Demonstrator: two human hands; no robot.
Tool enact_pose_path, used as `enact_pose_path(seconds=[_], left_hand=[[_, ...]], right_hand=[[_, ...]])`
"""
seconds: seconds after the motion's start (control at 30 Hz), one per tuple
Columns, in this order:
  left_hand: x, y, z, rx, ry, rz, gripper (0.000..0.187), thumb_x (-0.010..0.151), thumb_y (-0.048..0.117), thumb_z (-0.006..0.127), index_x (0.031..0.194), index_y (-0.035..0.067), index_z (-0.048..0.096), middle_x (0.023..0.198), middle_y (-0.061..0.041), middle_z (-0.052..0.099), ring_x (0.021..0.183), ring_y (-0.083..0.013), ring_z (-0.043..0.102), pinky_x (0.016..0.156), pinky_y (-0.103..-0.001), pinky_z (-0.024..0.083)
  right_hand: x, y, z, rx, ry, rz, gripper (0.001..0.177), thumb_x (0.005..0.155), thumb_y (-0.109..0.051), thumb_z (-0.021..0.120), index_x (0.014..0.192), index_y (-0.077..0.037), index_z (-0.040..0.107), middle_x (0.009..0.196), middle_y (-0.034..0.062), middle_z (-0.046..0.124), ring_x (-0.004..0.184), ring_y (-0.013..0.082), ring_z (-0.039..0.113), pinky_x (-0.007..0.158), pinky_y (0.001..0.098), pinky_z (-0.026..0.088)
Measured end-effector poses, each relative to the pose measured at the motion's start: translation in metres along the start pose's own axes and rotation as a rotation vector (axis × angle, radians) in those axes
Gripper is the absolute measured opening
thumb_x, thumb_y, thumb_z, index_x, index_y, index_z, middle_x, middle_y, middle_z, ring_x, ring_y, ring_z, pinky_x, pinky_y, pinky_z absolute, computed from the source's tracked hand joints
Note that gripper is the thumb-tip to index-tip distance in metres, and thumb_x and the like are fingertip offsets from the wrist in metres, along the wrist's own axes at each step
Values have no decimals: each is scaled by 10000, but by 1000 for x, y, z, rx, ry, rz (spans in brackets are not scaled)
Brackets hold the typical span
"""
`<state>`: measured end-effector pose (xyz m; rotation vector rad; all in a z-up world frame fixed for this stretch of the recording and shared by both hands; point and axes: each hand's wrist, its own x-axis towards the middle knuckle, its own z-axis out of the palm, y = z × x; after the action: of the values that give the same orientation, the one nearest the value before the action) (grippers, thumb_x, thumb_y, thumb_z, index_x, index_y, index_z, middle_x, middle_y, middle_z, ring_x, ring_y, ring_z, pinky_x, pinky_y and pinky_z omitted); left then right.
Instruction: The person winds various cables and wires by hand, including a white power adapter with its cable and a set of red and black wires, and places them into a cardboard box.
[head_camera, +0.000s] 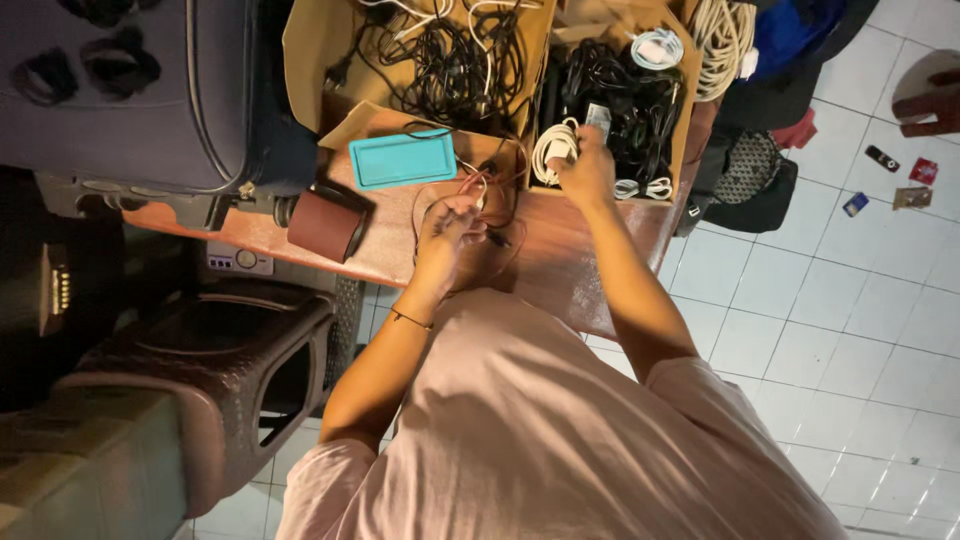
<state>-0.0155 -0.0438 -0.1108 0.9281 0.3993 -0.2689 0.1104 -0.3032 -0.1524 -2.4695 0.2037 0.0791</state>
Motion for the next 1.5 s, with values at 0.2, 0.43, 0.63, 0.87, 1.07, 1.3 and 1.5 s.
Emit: enact_pose_path(seconds=[0.2,0.43,0.63,0.87,1.07,1.3,1.5], left_hand=[[24,-22,8,343,-44,95,138,1023,47,641,1159,68,640,1006,-50,641,864,-146,654,725,-274,551],[70,-30,47,1148,-232,803,589,883,-1,590,1464,42,508,1422,-243,574,1231,-387,631,1011,-464,559],[79,-28,86,1850,-306,574,665,815,170,577,1450,-1,473,1581,-283,306,1406,-463,408,1101,-497,410],[64,-19,94,1900,-321,245,493,938,217,578,1415,93,548,1560,-106,409,1316,-439,492,1020,-534,453],[68,-31,60,1455,-359,593,550,814,163,652,1352,71,587,1448,-110,534,1254,-317,595,1010,-458,500],[36,-31,3,958,-224,320,284,977,131,633,1252,79,680,1070,-97,724,872,-233,679,768,-322,540],[16,-30,-72,527,-21,303,190,1023,58,585,1187,40,681,1008,-42,688,819,-102,649,744,-243,539]], right_hand=[[8,-14,-14,-84,-194,14,782,770,-263,876,1415,-95,466,1157,256,686,1086,434,669,945,457,529],[15,-46,-14,-329,-108,-73,502,820,-275,823,1237,-121,590,1260,241,565,1092,452,611,852,500,534],[10,-35,8,-427,-33,-205,269,873,-223,799,1073,-90,678,1222,184,587,1094,426,591,837,513,533],[9,-23,27,-390,54,-365,325,793,-153,790,1083,-41,696,1142,185,601,1041,421,585,850,491,529],[-11,-9,7,-233,116,-524,137,857,-27,682,974,-79,731,1134,113,684,1068,368,627,907,434,541],[-7,-17,-8,-247,-51,-518,174,889,6,654,1007,-72,755,1137,134,675,1092,362,633,930,416,537],[-30,-51,-52,-260,-71,-755,278,868,-47,709,1146,-41,714,1239,145,663,1112,384,584,964,458,508]])
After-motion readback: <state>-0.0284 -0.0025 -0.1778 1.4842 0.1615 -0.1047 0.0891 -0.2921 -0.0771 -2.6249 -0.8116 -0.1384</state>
